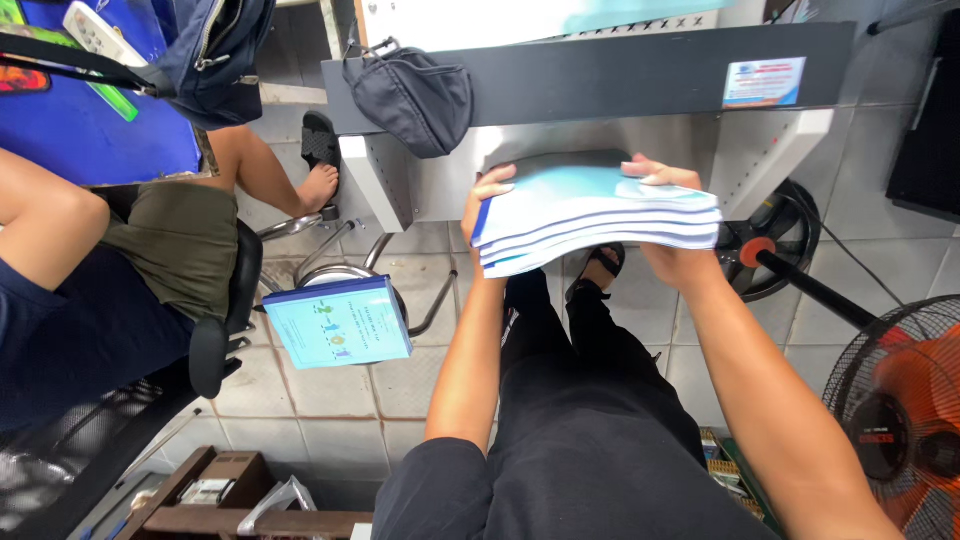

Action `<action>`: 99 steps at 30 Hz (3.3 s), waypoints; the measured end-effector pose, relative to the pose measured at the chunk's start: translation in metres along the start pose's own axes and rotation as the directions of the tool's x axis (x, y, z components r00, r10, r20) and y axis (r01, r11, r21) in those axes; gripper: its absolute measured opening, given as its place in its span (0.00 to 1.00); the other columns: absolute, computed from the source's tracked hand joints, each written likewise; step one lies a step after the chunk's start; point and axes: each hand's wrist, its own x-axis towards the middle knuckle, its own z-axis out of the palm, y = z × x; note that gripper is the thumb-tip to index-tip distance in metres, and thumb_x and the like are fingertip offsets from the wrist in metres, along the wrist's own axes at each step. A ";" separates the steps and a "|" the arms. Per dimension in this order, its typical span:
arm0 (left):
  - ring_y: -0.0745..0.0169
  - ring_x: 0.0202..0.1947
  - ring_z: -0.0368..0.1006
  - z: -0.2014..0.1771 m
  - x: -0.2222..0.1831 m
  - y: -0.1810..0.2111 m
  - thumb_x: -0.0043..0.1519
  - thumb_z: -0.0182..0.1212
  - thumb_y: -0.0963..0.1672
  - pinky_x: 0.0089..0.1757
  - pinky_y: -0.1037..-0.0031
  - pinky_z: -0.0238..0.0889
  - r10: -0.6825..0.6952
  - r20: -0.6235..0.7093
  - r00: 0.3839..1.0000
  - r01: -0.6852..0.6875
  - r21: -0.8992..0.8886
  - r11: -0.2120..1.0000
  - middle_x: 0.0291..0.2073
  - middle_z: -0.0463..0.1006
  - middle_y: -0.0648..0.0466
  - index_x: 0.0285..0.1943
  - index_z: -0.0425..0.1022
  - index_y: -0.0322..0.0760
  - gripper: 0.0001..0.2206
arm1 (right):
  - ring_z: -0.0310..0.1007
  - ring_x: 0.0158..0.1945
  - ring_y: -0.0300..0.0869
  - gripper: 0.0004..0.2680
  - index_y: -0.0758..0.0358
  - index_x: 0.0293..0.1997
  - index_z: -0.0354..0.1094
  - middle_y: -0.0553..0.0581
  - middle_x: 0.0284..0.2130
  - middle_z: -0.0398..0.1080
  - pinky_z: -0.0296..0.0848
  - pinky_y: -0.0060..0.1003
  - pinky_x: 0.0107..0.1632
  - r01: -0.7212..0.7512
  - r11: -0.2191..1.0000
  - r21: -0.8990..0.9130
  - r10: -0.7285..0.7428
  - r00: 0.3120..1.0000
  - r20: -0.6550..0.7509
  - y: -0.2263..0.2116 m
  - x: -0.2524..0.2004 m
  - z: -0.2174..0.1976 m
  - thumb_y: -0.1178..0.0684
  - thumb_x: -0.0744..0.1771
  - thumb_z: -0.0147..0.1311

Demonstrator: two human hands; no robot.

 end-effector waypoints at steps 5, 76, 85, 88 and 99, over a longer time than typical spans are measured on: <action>0.53 0.56 0.75 -0.001 0.002 0.009 0.63 0.64 0.38 0.57 0.70 0.68 0.145 0.042 0.988 -0.151 0.221 0.964 0.52 0.78 0.44 0.51 0.72 0.34 0.10 | 0.62 0.71 0.48 0.20 0.60 0.62 0.54 0.60 0.60 0.64 0.61 0.49 0.78 -0.071 0.996 -0.055 0.071 0.997 -0.017 0.009 -0.004 0.003 0.54 0.68 0.64; 0.49 0.43 0.82 -0.018 0.023 -0.010 0.34 0.85 0.51 0.45 0.67 0.76 -0.522 0.007 0.853 0.402 0.630 0.664 0.44 0.81 0.36 0.61 0.62 0.22 0.49 | 0.80 0.44 0.40 0.23 0.72 0.52 0.64 0.60 0.42 0.78 0.80 0.33 0.47 -0.625 0.780 0.023 0.570 0.696 -0.436 0.149 -0.004 0.051 0.48 0.62 0.76; 0.43 0.49 0.75 -0.011 0.014 -0.012 0.41 0.83 0.53 0.48 0.61 0.71 -0.223 -0.021 0.975 0.155 0.782 0.604 0.51 0.74 0.38 0.63 0.68 0.25 0.44 | 0.82 0.40 0.42 0.19 0.70 0.51 0.70 0.58 0.38 0.79 0.78 0.34 0.45 -0.570 0.798 -0.197 0.416 0.756 -0.505 0.142 0.000 0.058 0.45 0.66 0.71; 0.41 0.51 0.73 -0.020 0.000 -0.016 0.48 0.81 0.54 0.49 0.58 0.67 -0.068 0.035 0.997 0.003 0.872 0.489 0.49 0.77 0.43 0.63 0.70 0.27 0.39 | 0.79 0.45 0.49 0.12 0.69 0.48 0.77 0.61 0.40 0.80 0.75 0.41 0.48 -0.407 0.750 -0.522 0.111 0.855 -0.507 0.130 -0.022 0.042 0.52 0.66 0.70; 0.47 0.55 0.77 -0.073 -0.108 -0.044 0.58 0.65 0.40 0.52 0.65 0.74 -0.386 0.081 0.919 0.310 0.456 0.834 0.56 0.75 0.39 0.71 0.61 0.26 0.30 | 0.75 0.59 0.46 0.29 0.71 0.71 0.51 0.63 0.62 0.67 0.75 0.38 0.59 -0.653 0.678 0.339 0.711 0.699 -0.076 0.146 -0.162 0.063 0.57 0.65 0.65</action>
